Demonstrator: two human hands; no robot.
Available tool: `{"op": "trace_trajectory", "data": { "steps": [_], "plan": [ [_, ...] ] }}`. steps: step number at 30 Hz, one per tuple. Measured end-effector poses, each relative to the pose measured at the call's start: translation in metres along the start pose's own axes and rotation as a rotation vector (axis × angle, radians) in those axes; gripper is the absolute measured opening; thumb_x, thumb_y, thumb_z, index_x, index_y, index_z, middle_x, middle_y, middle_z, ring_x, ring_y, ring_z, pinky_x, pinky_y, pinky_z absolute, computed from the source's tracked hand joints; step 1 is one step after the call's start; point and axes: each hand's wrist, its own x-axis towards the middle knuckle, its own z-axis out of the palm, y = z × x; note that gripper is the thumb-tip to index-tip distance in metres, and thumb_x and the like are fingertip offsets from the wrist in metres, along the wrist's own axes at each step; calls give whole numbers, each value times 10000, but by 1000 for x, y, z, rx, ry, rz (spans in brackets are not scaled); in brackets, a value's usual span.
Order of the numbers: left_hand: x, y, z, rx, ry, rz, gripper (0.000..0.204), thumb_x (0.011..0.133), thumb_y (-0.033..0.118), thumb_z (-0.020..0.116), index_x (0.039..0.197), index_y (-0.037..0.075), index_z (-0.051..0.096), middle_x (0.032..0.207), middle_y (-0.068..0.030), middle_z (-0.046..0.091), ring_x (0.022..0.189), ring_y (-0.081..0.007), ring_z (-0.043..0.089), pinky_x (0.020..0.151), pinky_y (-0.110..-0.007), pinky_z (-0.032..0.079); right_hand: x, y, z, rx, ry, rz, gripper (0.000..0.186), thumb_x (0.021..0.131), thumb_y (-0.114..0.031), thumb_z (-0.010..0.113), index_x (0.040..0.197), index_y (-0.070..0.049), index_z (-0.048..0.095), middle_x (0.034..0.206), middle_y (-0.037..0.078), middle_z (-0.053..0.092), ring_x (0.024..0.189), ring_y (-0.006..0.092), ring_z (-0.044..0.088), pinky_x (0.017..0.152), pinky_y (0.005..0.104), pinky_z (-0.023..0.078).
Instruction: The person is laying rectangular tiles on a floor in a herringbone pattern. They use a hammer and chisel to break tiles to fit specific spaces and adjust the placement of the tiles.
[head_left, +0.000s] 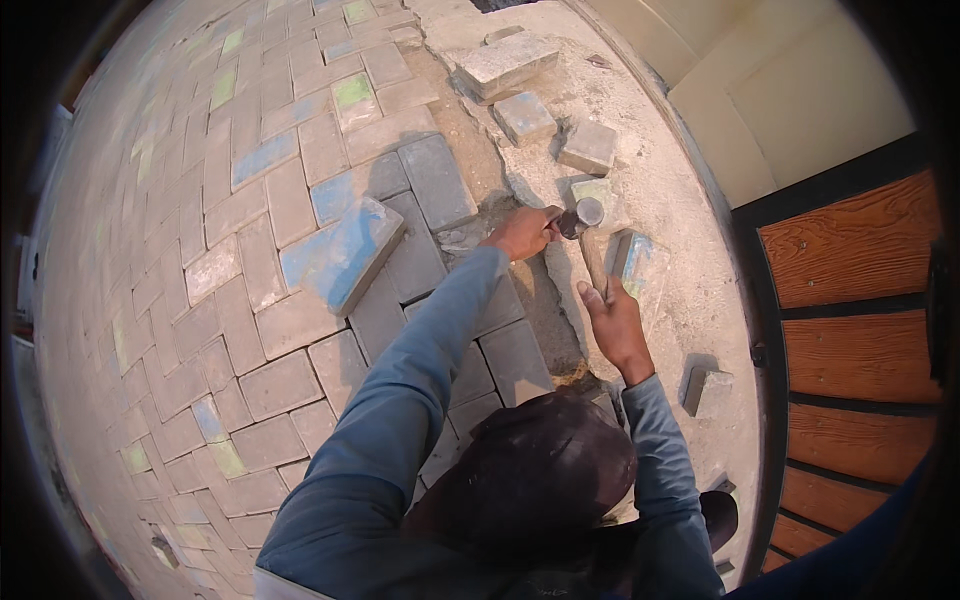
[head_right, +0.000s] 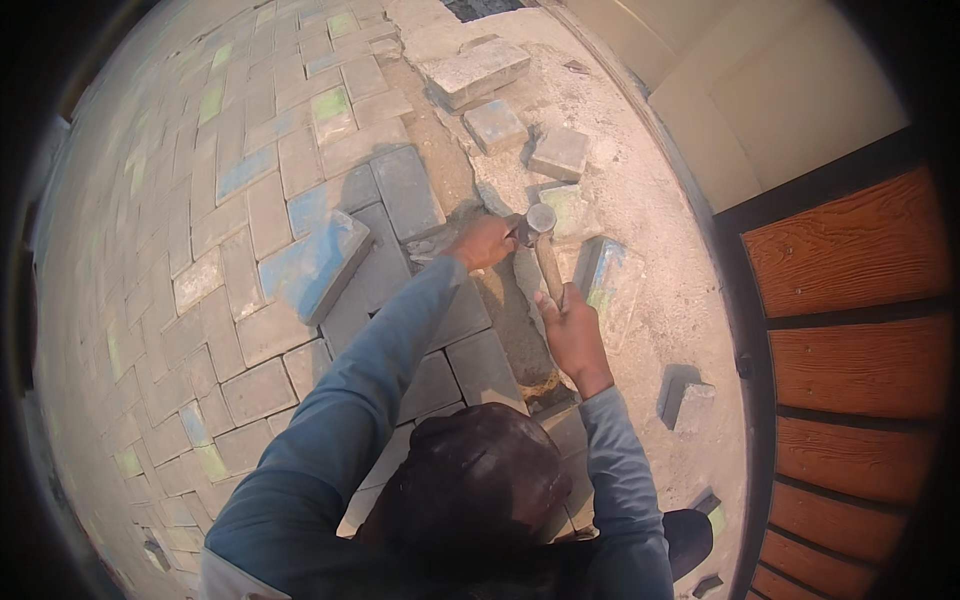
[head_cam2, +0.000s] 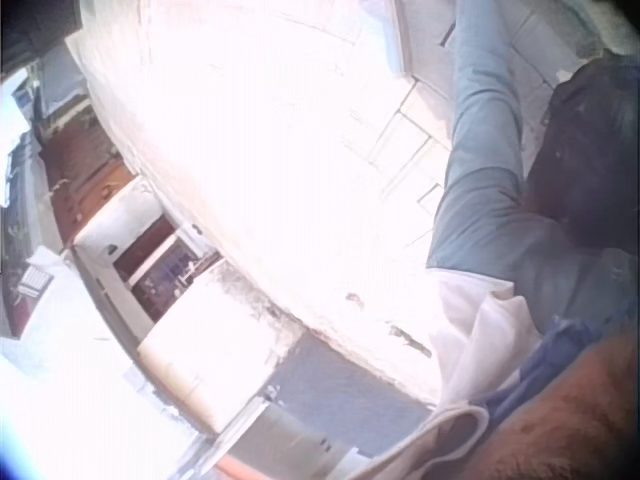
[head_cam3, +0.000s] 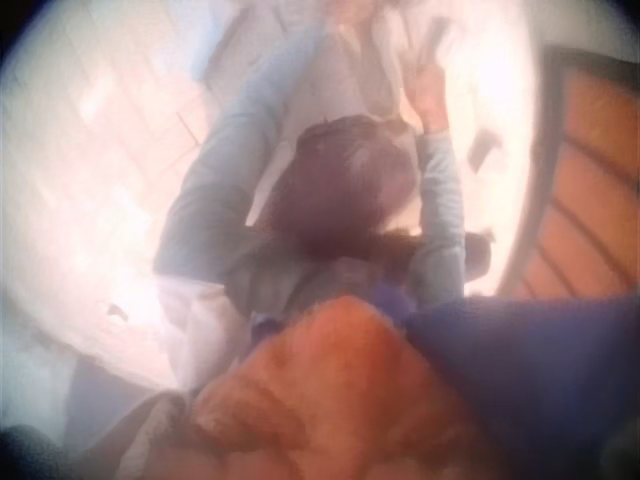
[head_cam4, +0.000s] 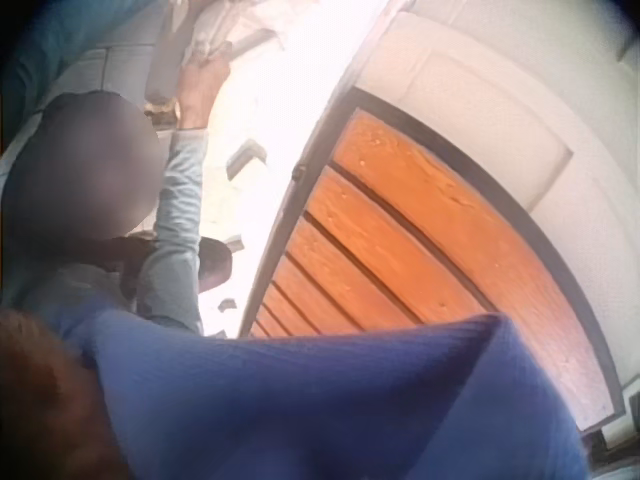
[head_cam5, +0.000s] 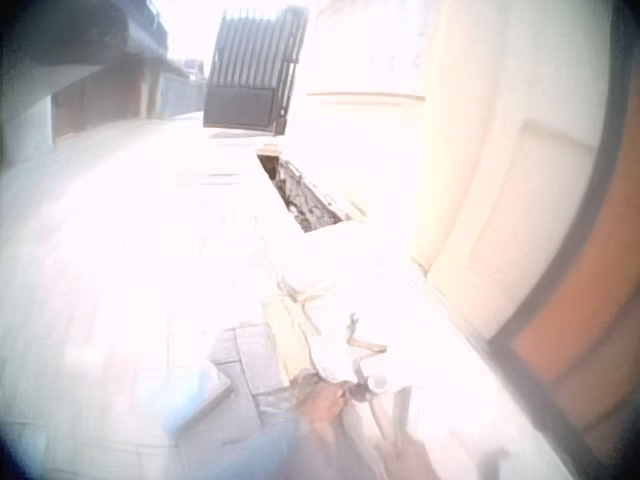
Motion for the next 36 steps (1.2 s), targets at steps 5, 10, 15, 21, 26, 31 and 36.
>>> {"op": "trace_trajectory", "data": {
  "steps": [5, 10, 15, 21, 26, 31, 36],
  "plan": [
    [-9, -16, 0, -271, -49, -4, 290, 953, 62, 661, 1236, 35, 602, 1056, -169, 729, 976, -327, 699, 886, -433, 511, -28, -84, -65, 380, 157, -23, 370, 1060, -369, 604, 1065, 1, 595, 758, 20, 567, 705, 79, 474, 625, 281, 426],
    [-4, -23, 8, -274, -56, -6, 233, 958, 94, 665, 1181, 47, 618, 1053, -125, 724, 1015, -214, 695, 909, -369, 499, 2, -81, -55, 517, 476, -347, 232, 1049, -234, 635, 1052, -9, 578, 777, -5, 581, 698, 80, 519, 629, 261, 436],
    [-1, -35, 28, -275, 29, 8, 283, 933, 152, 710, 1189, 68, 622, 1027, -127, 710, 963, -242, 683, 881, -381, 506, 2, 11, 17, 122, -81, 90, 350, 1025, -299, 641, 1094, 37, 571, 760, 248, 616, 651, 364, 565, 633, 404, 477],
    [-51, -57, 48, -452, 367, -109, 344, 903, 157, 736, 1214, 62, 624, 1027, -157, 707, 976, -297, 698, 881, -397, 522, -119, 40, 36, 641, 1, 419, 307, 1041, -320, 640, 1091, -19, 606, 728, -31, 515, 672, 38, 471, 565, 259, 397],
    [-82, -37, 42, -864, 725, -204, 256, 967, 119, 670, 1205, 42, 617, 1039, -94, 712, 964, -199, 676, 910, -339, 521, -144, 44, 6, 768, 174, 393, 240, 1031, -276, 671, 1067, -60, 574, 716, -62, 502, 560, 1, 415, 479, 209, 324],
    [-87, -6, -12, -820, 633, -82, 193, 1019, 142, 610, 1168, 32, 554, 1084, -97, 686, 1022, -156, 656, 966, -315, 503, -135, 37, -4, 838, 174, 478, 265, 1023, -292, 685, 995, -82, 526, 693, -76, 467, 503, 10, 395, 438, 221, 305],
    [-135, 21, -72, -972, 635, -203, 207, 1016, 201, 614, 1125, 35, 558, 970, -90, 673, 893, -149, 643, 816, -344, 528, -127, 84, -25, 330, 317, 372, 372, 1006, -372, 698, 893, -68, 516, 656, -40, 409, 581, 98, 469, 533, 309, 412]
  ]
}}
